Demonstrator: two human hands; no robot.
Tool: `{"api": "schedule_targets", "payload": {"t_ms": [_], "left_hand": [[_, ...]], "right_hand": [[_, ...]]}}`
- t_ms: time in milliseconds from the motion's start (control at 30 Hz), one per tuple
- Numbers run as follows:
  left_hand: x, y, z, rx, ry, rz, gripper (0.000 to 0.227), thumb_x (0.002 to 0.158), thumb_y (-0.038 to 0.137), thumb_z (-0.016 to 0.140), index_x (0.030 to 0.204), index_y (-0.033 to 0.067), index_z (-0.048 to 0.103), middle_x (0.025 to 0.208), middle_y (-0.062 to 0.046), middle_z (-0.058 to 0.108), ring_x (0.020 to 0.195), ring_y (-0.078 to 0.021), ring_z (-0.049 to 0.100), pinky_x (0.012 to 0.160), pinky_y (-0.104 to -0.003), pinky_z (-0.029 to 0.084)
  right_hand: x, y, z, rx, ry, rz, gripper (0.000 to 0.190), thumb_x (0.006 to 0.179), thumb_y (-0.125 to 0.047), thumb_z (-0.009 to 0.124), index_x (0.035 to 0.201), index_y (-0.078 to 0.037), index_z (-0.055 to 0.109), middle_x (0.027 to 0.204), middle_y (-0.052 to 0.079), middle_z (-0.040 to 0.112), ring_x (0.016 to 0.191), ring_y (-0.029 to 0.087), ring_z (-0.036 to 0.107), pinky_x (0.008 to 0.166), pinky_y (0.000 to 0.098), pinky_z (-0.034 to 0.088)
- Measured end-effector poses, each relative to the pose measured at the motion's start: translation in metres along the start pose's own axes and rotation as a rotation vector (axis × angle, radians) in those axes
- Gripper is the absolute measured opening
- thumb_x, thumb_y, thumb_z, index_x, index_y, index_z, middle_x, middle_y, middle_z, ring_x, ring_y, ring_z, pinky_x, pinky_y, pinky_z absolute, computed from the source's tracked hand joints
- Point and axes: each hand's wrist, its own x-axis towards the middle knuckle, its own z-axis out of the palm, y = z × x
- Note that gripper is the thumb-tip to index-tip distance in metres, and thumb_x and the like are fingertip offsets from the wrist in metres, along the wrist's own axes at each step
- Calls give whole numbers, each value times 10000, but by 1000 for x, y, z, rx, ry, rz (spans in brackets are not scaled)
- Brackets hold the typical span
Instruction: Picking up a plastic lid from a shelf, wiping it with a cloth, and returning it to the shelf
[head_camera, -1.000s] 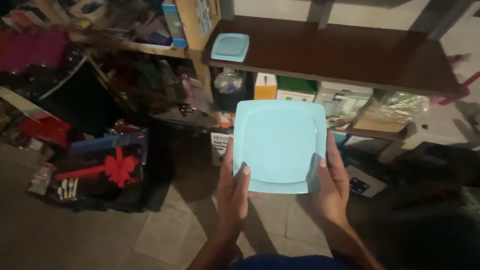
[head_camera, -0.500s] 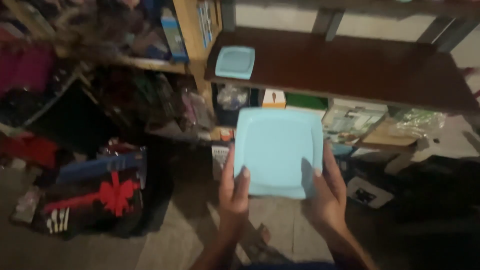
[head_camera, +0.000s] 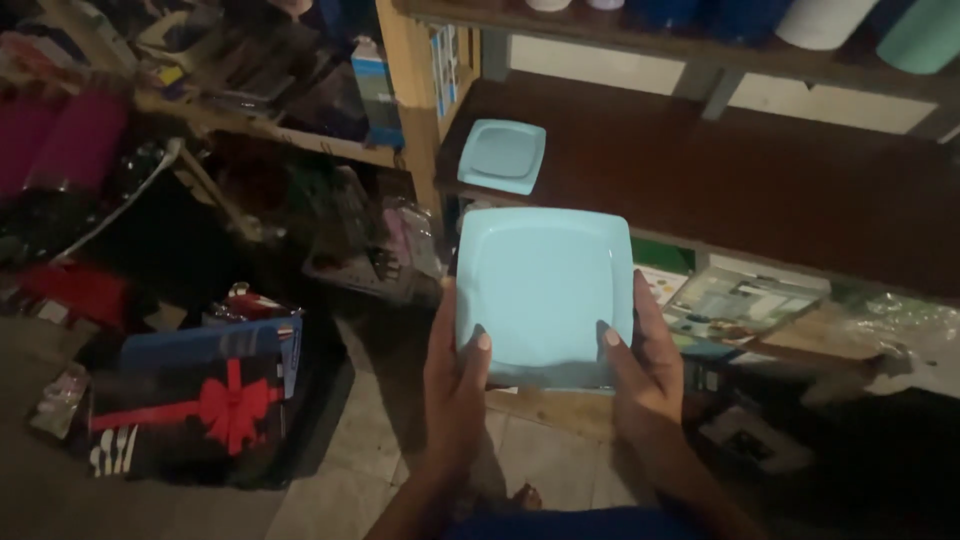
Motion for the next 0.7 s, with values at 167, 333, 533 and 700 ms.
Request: {"api": "schedule_targets", "payload": {"t_ms": [167, 333, 533, 700], "left_hand": [[40, -9, -5, -116, 2, -93, 624, 914, 109, 571, 1511, 78, 392, 1580, -92, 433, 1444, -197, 416, 1134, -344, 375], [95, -18, -27, -16, -125, -166, 700, 885, 300, 602, 1530, 138, 384, 1619, -74, 366, 1503, -202, 333, 1160, -364, 315], [174, -44, -56, 1, -125, -235, 640, 918, 206, 545, 1535, 132, 387, 1561, -38, 475, 1381, -166, 493, 1074, -325, 433], [223, -77, -63, 125, -209, -227, 678, 924, 353, 509, 1538, 113, 355, 1576, -89, 446, 1418, -230, 459, 1118, -373, 389]], "right_hand": [[25, 14, 17, 7, 29, -8, 640, 912, -35, 539, 1523, -78, 355, 1603, 111, 384, 1499, 253, 347, 1217, 409, 322], [49, 39, 46, -80, 105, 23, 659, 915, -89, 535, 1540, -93, 325, 1603, 105, 395, 1446, 240, 417, 1143, 415, 407], [90, 94, 97, -138, 137, -33, 612, 929, -106, 561, 1509, -63, 369, 1629, 120, 326, 1521, 263, 300, 1236, 447, 286], [115, 126, 121, -274, 285, 85, 641, 908, -156, 581, 1517, -108, 388, 1641, 66, 326, 1503, 212, 293, 1209, 408, 248]]}}
